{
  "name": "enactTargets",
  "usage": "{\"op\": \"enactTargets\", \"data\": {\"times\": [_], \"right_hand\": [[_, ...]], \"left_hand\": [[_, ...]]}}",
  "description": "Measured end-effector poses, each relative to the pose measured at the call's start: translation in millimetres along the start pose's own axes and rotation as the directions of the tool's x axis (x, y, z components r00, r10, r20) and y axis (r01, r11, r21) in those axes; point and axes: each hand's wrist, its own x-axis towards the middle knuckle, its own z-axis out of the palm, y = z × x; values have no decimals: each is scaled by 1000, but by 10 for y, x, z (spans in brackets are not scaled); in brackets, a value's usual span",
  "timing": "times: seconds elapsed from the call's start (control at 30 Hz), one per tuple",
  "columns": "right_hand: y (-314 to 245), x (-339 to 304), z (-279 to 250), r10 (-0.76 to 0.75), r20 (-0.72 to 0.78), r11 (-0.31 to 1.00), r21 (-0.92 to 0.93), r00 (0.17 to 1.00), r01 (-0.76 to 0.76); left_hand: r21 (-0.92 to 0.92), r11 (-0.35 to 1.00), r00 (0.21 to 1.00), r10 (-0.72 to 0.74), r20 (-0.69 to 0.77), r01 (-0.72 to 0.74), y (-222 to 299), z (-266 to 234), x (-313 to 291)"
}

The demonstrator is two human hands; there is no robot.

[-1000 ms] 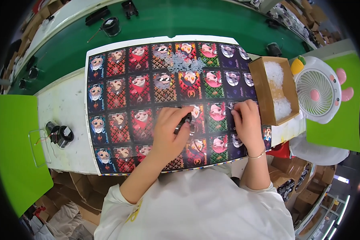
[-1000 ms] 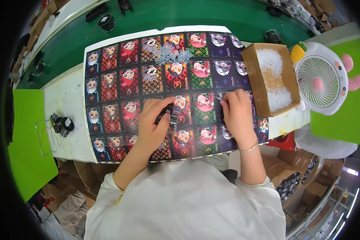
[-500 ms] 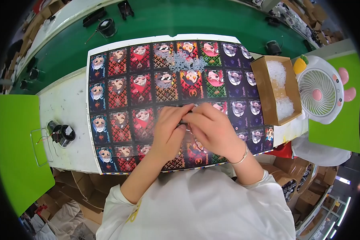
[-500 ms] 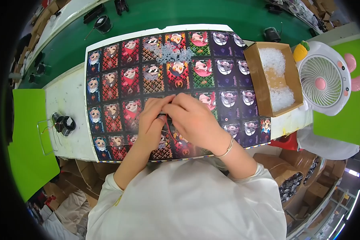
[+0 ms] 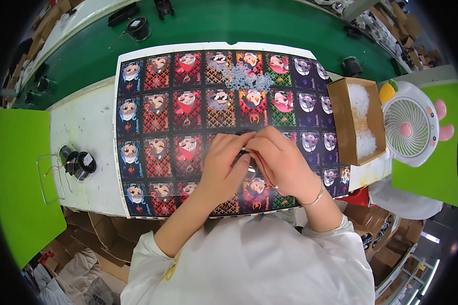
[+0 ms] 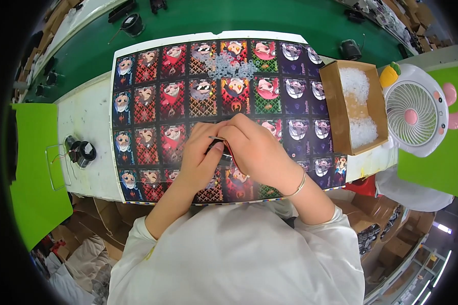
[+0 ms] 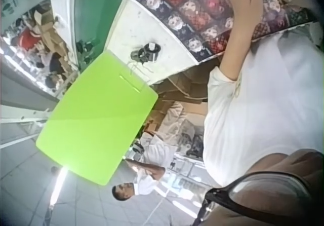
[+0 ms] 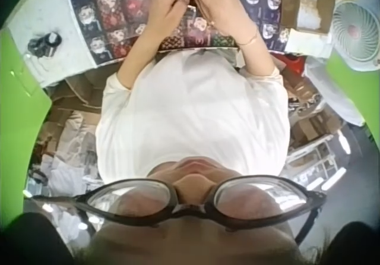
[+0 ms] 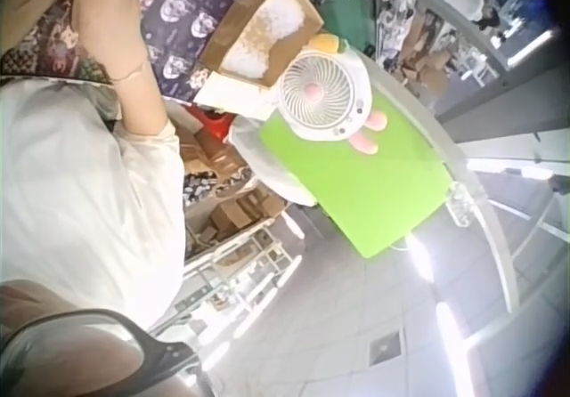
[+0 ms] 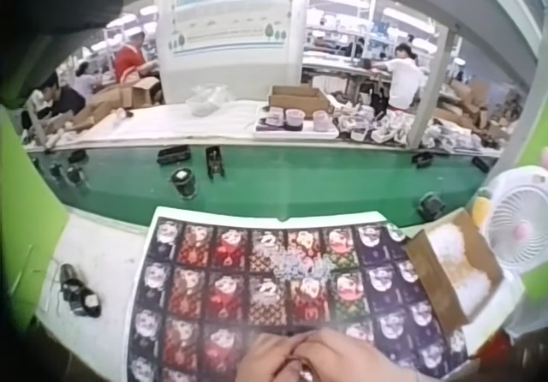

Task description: The person assembles small electronic fan components by threading wires through small rubber rings, attaching the rings to the component bodies by hand, and placing the assembled units onto a conveyor belt.

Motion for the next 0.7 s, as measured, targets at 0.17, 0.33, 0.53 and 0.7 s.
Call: {"op": "enactTargets", "data": {"times": [0.17, 0.33, 0.53, 0.7], "right_hand": [[29, 13, -4, -16, -19, 999, 46, 1000, 16], [-75, 19, -92, 38, 2, 992, 117, 999, -38], [-192, -300, -51, 242, -102, 968, -42, 965, -248], [-266, -245, 95, 274, -214, 958, -29, 938, -286]], "left_hand": [[19, 1000, 1000, -19, -15, 20, 3, 37, 2], [11, 999, 999, -36, -39, 36, 3, 49, 16], [14, 996, 994, -84, -66, 85, 33, 71, 13], [27, 996, 992, -81, -100, 84, 33, 79, 9]]}}
